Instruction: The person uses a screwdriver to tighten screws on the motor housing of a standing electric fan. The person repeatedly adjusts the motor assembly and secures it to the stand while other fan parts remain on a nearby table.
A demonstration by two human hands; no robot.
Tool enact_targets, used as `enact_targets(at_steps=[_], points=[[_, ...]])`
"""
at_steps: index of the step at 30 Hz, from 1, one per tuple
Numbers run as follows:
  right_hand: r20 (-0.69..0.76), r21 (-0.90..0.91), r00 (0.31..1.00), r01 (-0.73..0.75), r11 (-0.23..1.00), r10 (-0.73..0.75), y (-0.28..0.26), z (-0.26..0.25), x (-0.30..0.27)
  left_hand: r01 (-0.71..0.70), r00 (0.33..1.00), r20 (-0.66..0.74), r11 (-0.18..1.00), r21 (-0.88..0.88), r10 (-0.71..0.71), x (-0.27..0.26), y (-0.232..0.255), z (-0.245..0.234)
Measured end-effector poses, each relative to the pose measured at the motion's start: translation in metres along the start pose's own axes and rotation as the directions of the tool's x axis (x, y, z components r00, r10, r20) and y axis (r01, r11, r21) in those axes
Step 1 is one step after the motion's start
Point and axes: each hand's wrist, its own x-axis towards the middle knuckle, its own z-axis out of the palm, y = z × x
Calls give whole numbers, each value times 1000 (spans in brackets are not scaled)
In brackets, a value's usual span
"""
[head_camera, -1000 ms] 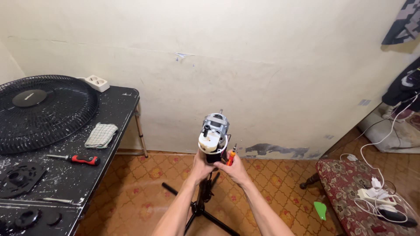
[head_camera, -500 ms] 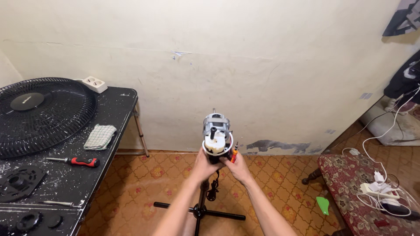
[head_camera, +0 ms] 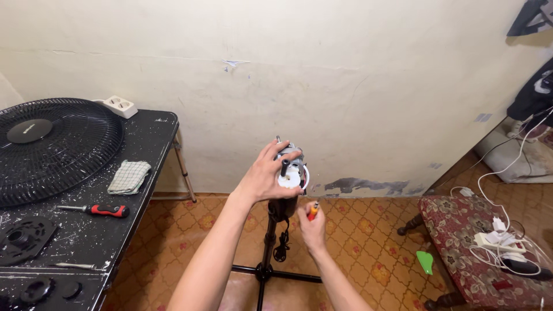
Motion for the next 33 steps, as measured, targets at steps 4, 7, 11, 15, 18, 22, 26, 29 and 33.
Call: enact_targets(at_steps=[4, 7, 11, 15, 18, 22, 26, 29, 33], points=[[28, 101, 990, -138, 985, 136, -21, 30, -6, 18, 999, -46, 1000, -18, -19, 4, -6, 2], [49, 112, 970, -241, 964, 237, -35, 45, -1, 44, 999, -31, 999, 13, -44, 2, -11, 2], [97, 148, 975, -214, 966, 201, -39, 48, 10, 35, 999, -19, 999, -21, -36, 2, -17, 1], [48, 204, 970, -244, 948, 239, -32, 29, 18, 0, 1000, -29, 999, -32, -1, 4, -25, 0], [-24, 233, 975, -208, 950, 220, -34, 10, 34, 40, 999, -2, 999, -29, -40, 3, -27, 1], [-71, 270, 956, -257, 928, 285, -46, -8, 53, 58, 998, -28, 996, -71, -60, 0, -21, 1], [20, 232, 959, -280, 932, 283, -56, -14, 48, 92, 996, 1, 995, -42, -92, -1, -16, -1], [91, 181, 964, -263, 948, 250, -58, -13, 31, 110, 994, 13, 994, -5, -110, -3, -17, 2], [175, 134, 953, -272, 953, 248, -55, -7, 15, 109, 992, -53, 993, -34, -110, -12, -14, 10]])
